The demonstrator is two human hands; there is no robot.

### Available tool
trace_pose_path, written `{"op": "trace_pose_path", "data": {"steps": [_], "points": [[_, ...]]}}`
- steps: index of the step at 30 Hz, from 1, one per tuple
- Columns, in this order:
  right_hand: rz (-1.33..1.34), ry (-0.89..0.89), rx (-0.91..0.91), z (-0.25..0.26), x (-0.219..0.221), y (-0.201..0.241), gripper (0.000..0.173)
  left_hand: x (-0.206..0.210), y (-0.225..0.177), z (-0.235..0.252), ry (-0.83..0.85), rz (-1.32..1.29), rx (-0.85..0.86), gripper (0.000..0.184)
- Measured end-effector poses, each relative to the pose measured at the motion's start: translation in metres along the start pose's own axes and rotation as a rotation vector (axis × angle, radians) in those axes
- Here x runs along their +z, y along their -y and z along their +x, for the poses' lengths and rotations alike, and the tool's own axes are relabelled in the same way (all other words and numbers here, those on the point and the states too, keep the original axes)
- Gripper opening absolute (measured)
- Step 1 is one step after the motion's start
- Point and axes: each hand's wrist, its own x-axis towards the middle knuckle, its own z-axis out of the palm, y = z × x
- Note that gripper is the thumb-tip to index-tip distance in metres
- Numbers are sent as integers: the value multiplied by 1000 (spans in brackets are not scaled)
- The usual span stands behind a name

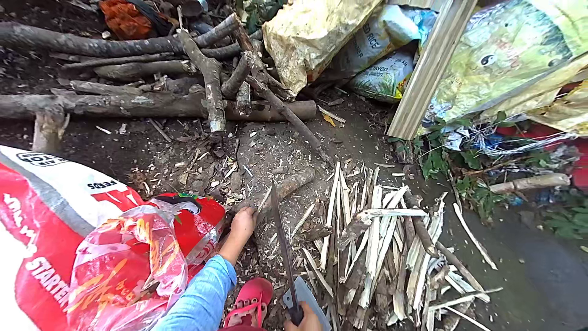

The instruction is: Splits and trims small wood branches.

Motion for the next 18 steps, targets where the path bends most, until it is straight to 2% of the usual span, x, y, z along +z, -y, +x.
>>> {"op": "trace_pose_path", "data": {"steps": [3, 6, 10, 12, 14, 16, 18], "points": [[26, -13, -24, 14, -1, 17, 46, -3, -2, 3, 27, -58, -51, 31], [69, -84, -121, 20, -5, 36, 45, -6, -2, 3, 16, -74, -82, 29], [138, -318, -426, 24, 5, 49, 42, -6, 3, 5, -11, -138, -101, 28], [143, -420, -498, 36, 19, 49, 40, -5, 6, 6, -21, -169, -85, 27], [60, -338, -339, 52, 31, 44, 41, -6, 9, 3, -40, -195, -75, 26], [-150, -87, -14, 73, 35, 42, 53, -9, 11, -1, -81, -219, -83, 29], [-239, 3, 118, 89, 40, 38, 56, -12, 11, -3, -137, -243, -86, 31]]}}
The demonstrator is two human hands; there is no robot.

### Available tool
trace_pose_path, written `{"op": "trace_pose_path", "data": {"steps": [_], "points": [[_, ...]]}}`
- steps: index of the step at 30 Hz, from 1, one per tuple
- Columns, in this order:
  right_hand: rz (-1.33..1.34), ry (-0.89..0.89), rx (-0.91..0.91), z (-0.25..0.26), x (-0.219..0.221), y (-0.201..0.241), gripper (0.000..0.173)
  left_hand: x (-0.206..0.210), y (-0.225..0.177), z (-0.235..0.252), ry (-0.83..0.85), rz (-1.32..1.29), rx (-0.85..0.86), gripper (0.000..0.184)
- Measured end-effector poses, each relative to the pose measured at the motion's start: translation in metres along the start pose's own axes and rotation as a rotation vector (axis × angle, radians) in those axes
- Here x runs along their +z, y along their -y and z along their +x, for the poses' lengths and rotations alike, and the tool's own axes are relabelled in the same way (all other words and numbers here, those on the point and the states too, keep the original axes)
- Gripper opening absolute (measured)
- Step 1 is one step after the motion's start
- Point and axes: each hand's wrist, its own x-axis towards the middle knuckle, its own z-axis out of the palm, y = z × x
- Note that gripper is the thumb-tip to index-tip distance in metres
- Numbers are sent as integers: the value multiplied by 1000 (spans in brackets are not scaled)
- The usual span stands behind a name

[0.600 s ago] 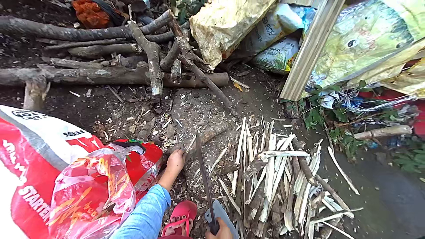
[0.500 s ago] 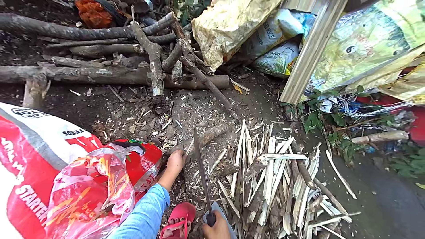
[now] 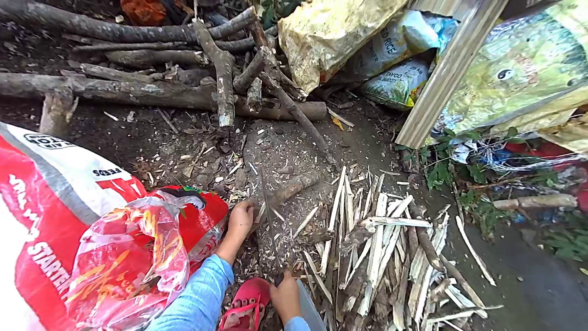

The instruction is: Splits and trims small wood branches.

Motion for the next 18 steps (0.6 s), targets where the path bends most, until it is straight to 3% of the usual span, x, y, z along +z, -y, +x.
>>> {"op": "trace_pose_path", "data": {"steps": [5, 10, 14, 18], "points": [[248, 35, -88, 14, 14, -16, 49, 1, -3, 1, 115, 52, 8, 33], [716, 180, -131, 6, 2, -23, 19, 7, -9, 5, 227, 165, -60, 34], [715, 122, -167, -12, -18, -27, 26, 5, -19, 3, 265, 256, -96, 36], [698, 29, -185, -47, -45, -43, 31, 0, -27, -5, 247, 136, -70, 34]]}}
